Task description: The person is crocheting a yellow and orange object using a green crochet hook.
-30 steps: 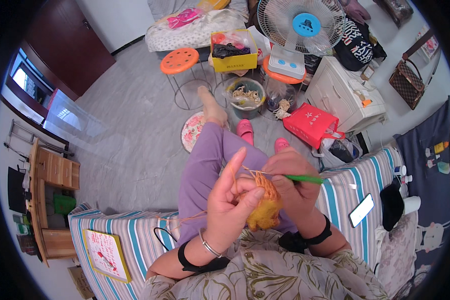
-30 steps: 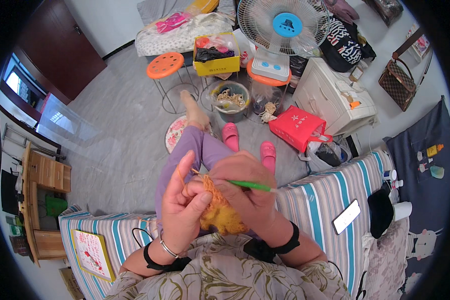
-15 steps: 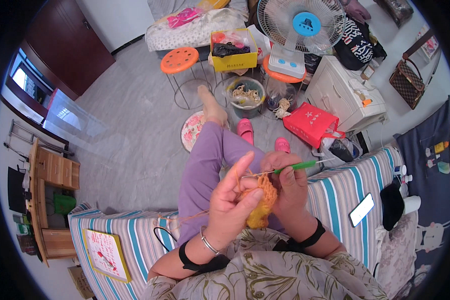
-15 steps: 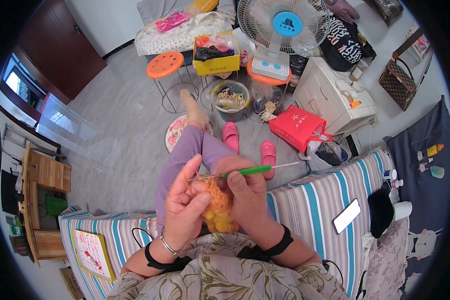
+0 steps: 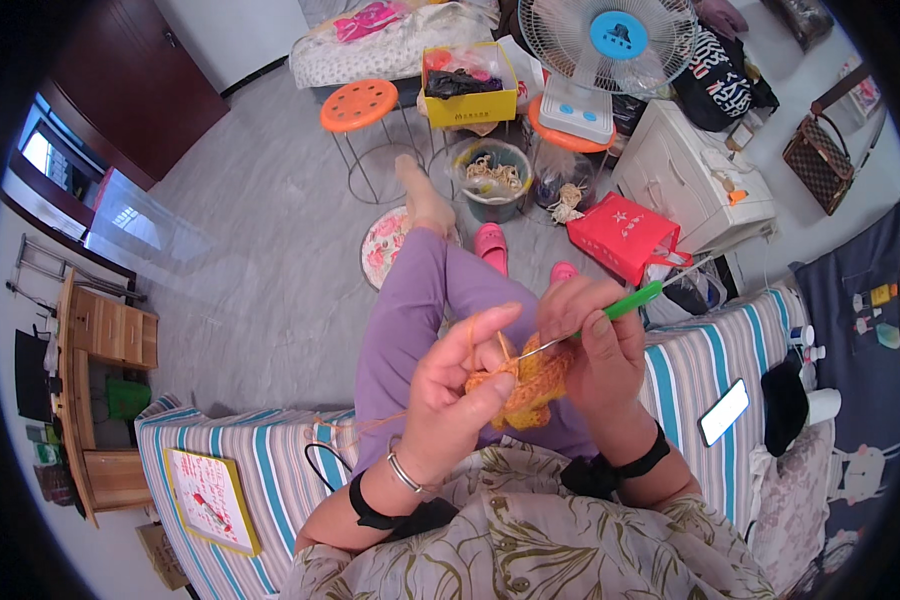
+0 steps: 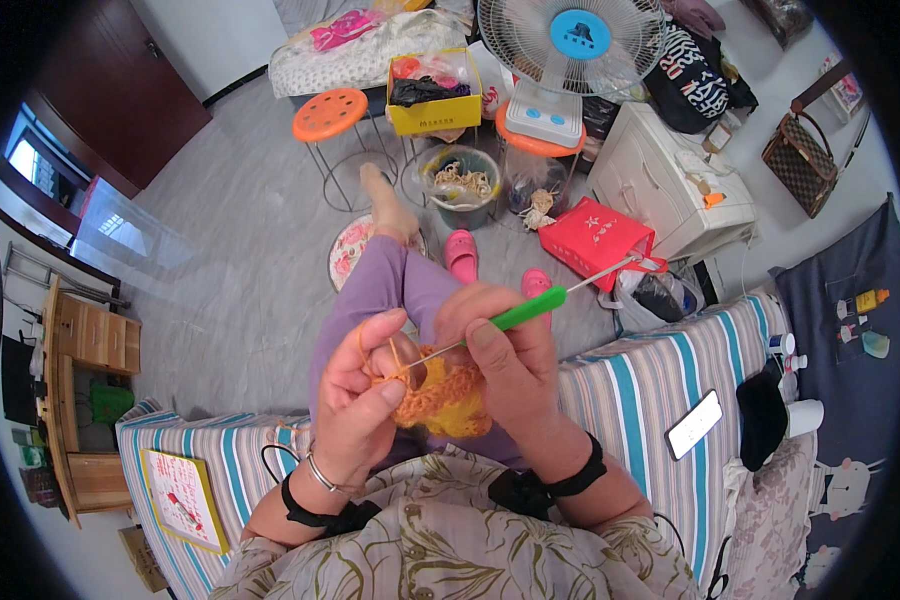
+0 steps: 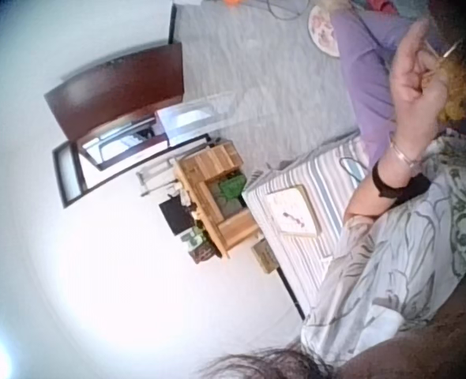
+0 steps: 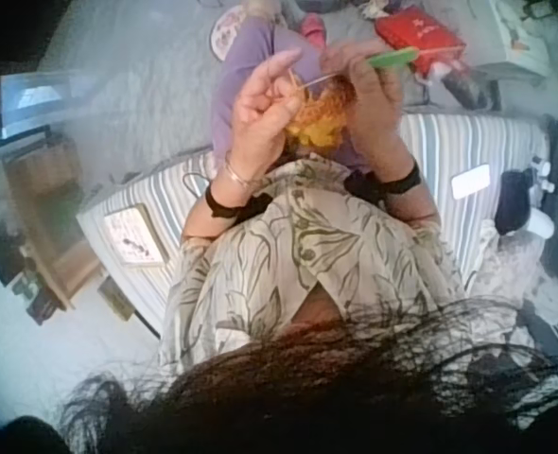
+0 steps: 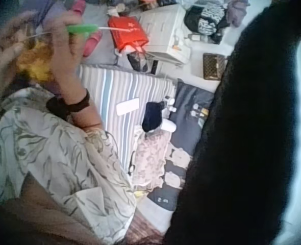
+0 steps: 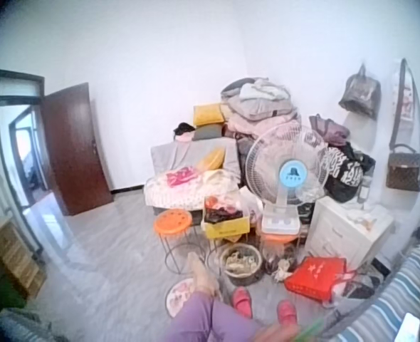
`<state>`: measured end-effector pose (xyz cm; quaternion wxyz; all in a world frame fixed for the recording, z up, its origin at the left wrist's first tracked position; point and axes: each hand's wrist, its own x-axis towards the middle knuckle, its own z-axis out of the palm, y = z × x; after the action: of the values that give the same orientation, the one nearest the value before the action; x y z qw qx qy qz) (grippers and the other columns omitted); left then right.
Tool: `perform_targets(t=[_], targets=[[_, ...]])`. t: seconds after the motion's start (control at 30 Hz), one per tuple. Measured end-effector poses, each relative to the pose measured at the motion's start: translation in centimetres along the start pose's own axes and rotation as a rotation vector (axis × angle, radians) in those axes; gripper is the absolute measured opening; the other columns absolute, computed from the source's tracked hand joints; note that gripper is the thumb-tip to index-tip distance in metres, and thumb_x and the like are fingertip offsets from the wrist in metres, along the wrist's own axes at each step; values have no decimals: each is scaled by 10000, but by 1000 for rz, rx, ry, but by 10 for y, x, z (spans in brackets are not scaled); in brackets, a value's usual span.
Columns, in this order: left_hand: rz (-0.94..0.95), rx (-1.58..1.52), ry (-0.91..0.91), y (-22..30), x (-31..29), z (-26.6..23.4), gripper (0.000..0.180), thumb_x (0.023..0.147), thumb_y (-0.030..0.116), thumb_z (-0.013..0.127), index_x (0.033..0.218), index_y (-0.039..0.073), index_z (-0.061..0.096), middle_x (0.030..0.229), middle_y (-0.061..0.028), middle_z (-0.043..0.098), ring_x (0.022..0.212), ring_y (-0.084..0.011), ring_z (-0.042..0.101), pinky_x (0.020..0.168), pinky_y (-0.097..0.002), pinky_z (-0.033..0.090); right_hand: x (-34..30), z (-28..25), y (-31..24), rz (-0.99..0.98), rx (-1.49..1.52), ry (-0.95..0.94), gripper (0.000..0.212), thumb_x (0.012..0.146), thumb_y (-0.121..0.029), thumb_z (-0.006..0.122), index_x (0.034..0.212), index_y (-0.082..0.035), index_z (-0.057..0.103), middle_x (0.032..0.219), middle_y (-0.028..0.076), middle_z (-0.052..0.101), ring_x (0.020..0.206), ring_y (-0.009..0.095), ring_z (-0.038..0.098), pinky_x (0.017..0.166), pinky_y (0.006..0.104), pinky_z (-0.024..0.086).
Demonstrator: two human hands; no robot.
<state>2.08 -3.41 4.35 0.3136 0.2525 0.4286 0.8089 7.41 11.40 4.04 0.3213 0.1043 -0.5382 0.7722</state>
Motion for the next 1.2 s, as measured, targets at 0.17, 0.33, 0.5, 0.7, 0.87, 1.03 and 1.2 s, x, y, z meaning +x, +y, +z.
perform_targets(t=[0.17, 0.33, 0.5, 0.7, 0.87, 1.03, 1.2], targets=[[9, -251, -44, -6, 4, -1, 492, 801, 6, 567, 1284, -18, 475, 764, 21, 461, 744, -84, 452, 667, -215, 374, 1, -2, 1, -29, -19, -12, 171, 958, -173, 465, 890, -22, 511, 817, 82, 525, 709, 135, 470, 650, 250, 385], [-46, -375, -70, -10, 5, -4, 466, 791, 89, 600, 1243, 11, 518, 710, 16, 446, 722, -131, 434, 685, -268, 373, -1, -2, 0, 56, 80, -14, 202, 969, -191, 443, 885, -20, 511, 826, 87, 526, 699, 126, 470, 642, 251, 389], [-51, -483, -125, -10, 6, -4, 453, 795, 42, 594, 1237, -23, 518, 782, 5, 519, 760, -109, 488, 724, -242, 396, -6, -1, 0, 216, 274, 3, 240, 975, -219, 433, 878, -15, 512, 841, 91, 526, 685, 118, 468, 633, 248, 388], [-96, -251, -66, -5, 4, -2, 442, 844, -30, 554, 1282, -18, 493, 927, -7, 589, 870, -67, 541, 791, -231, 437, -10, -2, 4, 342, 428, 6, 245, 973, -234, 450, 884, -14, 513, 846, 92, 524, 667, 120, 458, 632, 247, 391], [-32, 25, 17, -10, -3, 5, 508, 894, -15, 538, 1378, 17, 386, 1062, -50, 608, 975, -87, 564, 851, -230, 442, -17, 10, 3, 45, 191, 181, 183, 951, -206, 506, 913, -30, 535, 872, 109, 550, 685, 143, 482, 612, 265, 405], [-50, -100, 69, -6, -5, 25, 575, 910, -10, 522, 1431, 41, 284, 1088, -87, 617, 957, -95, 577, 836, -234, 454, -5, 2, -10, -405, -583, 91, 117, 874, -123, 598, 943, -30, 581, 900, 124, 586, 722, 207, 551, 640, 299, 445], [-67, -142, 191, -1, -9, 35, 481, 914, -4, 525, 1374, 39, 390, 1047, -87, 626, 915, -84, 575, 780, -222, 462, 6, -1, -23, -422, -792, 44, 119, 830, -79, 624, 936, -29, 611, 897, 123, 633, 731, 248, 600, 651, 322, 470]])
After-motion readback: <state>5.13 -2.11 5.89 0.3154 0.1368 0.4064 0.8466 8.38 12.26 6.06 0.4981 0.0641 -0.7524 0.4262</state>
